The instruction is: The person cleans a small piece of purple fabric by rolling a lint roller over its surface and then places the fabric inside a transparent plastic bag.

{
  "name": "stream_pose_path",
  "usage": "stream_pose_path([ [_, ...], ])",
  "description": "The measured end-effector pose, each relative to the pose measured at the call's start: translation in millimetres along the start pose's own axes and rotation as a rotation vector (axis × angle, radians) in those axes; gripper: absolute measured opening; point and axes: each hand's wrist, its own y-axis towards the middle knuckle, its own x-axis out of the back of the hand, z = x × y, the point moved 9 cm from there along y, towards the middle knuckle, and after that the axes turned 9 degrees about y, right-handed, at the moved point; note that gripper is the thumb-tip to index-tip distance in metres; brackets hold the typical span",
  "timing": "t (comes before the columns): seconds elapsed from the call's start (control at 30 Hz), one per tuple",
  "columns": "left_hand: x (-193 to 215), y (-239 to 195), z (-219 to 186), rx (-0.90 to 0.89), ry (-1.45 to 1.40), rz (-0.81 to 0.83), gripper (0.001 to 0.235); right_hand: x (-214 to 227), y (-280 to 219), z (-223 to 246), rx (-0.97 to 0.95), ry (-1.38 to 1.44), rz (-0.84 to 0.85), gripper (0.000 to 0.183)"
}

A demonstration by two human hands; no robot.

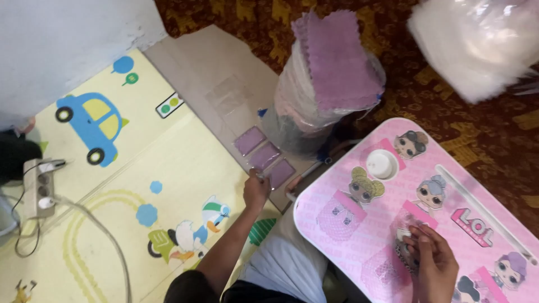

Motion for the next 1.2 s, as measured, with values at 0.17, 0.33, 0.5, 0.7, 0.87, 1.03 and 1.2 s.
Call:
stream_pose_path([
  [0.17,50.8,-17.1,-78.4,-0.230,-0.053,-0.174,0.024,-7.2,5.7,16.6,-0.034,-0.126,0.050,0.030],
  [0.33,132.6,-63.3,-201.3,-0.752,-0.141,-0.445,0.017,-44.9,27.5,51.1,0.086,-0.381,0.153,0.036],
  [0.5,167.7,-86.4,-308.8,-1.202,0.220,-0.669,0.023,-126.5,57.7,99.1,0.495,-0.490,0.270,0.029],
  [0.7,123.4,-31.3,-351.2,-1.359,0.634,-0.505,0.031,-225.4,83.1,159.6,1.116,-0.568,0.334,0.026],
  [0.87,120.2,-29.4,-360.1,-1.482,0.649,-0.617,0.008,-285.1,165.5,115.5,1.101,-0.926,0.378,0.039],
  [1.03,137.8,-31.0,-373.1,-1.485,0.681,-0.701,0.004,-302.5,171.8,124.6,0.820,-1.014,0.622,0.064],
  [1.2,174.3,-43.6,-389.6,-1.515,0.561,-0.875,0.003,-296.3,157.2,155.7,1.072,-0.815,0.388,0.035],
])
